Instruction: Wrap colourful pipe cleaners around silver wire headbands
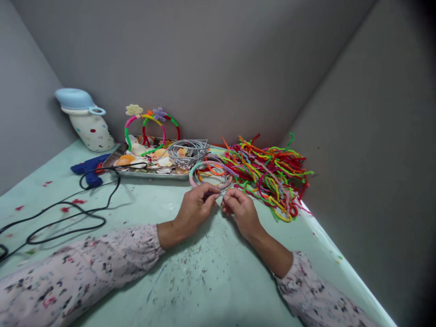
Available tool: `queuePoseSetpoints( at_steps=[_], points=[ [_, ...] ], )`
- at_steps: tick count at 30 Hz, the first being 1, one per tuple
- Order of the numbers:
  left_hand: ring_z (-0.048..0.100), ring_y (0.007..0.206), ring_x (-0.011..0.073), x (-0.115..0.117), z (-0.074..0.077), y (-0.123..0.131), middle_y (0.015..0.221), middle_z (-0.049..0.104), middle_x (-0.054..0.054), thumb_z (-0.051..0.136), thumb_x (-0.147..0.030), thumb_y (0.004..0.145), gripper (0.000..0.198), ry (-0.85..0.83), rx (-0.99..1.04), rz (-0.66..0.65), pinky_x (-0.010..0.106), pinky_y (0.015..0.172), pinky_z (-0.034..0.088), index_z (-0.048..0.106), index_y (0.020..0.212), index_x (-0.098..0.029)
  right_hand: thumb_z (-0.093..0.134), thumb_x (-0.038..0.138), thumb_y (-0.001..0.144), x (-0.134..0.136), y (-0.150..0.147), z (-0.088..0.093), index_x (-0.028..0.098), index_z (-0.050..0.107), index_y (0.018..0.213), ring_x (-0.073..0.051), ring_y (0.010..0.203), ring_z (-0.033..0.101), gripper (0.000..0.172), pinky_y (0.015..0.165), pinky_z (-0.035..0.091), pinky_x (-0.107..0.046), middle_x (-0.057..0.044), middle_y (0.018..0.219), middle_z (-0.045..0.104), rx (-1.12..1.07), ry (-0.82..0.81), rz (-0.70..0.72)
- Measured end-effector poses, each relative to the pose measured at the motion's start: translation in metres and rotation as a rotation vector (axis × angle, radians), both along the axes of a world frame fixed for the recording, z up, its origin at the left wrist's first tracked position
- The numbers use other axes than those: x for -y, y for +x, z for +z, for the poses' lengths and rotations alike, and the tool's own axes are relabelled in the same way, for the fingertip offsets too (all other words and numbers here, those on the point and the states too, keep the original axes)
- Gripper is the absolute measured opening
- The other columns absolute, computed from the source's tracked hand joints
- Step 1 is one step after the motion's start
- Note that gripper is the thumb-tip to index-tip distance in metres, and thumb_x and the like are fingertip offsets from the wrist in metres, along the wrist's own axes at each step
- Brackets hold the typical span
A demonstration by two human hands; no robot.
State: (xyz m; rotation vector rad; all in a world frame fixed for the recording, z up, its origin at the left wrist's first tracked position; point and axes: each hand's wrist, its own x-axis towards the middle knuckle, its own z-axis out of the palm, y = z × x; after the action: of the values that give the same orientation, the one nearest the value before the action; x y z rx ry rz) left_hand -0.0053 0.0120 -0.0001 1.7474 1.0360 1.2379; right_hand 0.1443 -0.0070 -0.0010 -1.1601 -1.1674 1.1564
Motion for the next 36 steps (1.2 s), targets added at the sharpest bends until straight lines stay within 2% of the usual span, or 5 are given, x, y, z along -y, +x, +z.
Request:
queuePoseSetpoints(
  at_steps=[10,18,29,36],
  points=[
    [0.063,0.065,0.0123,0.0010,-0.0006,-0.0001,0.081,0.069,0.002,0.058,-0.025,0.087,0.011,-0.057,0.047,-0.010,0.023,0.060,0.049,0.064,0.092,-0.017,0.060,0.030,0.075,-0.0005,-0.0014,0.0008,0.020,0.057,0.071,-0.011,0.051,0.052,0.012,0.049,0.039,-0.024,0.002,0.061,0.060,0.000,-0.008,0.018],
    [0.059,0.066,0.0116,0.0006,-0.0003,-0.0005,0.084,0.066,0.002,0.056,-0.024,0.089,0.014,-0.050,0.030,-0.023,0.024,0.063,0.048,0.064,0.096,-0.017,0.062,0.032,0.077,-0.0005,-0.0002,-0.0006,0.019,0.057,0.071,-0.011,0.053,0.052,0.016,0.051,0.039,-0.024,0.002,0.063,0.060,-0.013,-0.009,0.059],
    [0.059,0.092,0.0188,-0.0006,0.0041,-0.0030,0.092,0.062,0.005,0.053,-0.019,0.090,0.013,0.065,-0.023,-0.055,0.031,0.076,0.047,0.066,0.091,-0.018,0.065,0.033,0.074,-0.0011,-0.0016,-0.0016,0.017,0.062,0.075,-0.012,0.057,0.053,0.016,0.053,0.040,-0.025,0.000,0.065,0.062,-0.056,-0.054,0.072],
    [0.058,0.085,0.0170,-0.0004,0.0010,-0.0027,0.089,0.061,0.004,0.053,-0.021,0.091,0.010,0.031,-0.009,-0.100,0.030,0.072,0.046,0.062,0.093,-0.017,0.063,0.031,0.076,-0.0012,-0.0003,-0.0020,0.017,0.063,0.078,-0.013,0.059,0.054,0.014,0.054,0.040,-0.026,-0.001,0.067,0.064,-0.063,-0.020,0.104]
  ],
)
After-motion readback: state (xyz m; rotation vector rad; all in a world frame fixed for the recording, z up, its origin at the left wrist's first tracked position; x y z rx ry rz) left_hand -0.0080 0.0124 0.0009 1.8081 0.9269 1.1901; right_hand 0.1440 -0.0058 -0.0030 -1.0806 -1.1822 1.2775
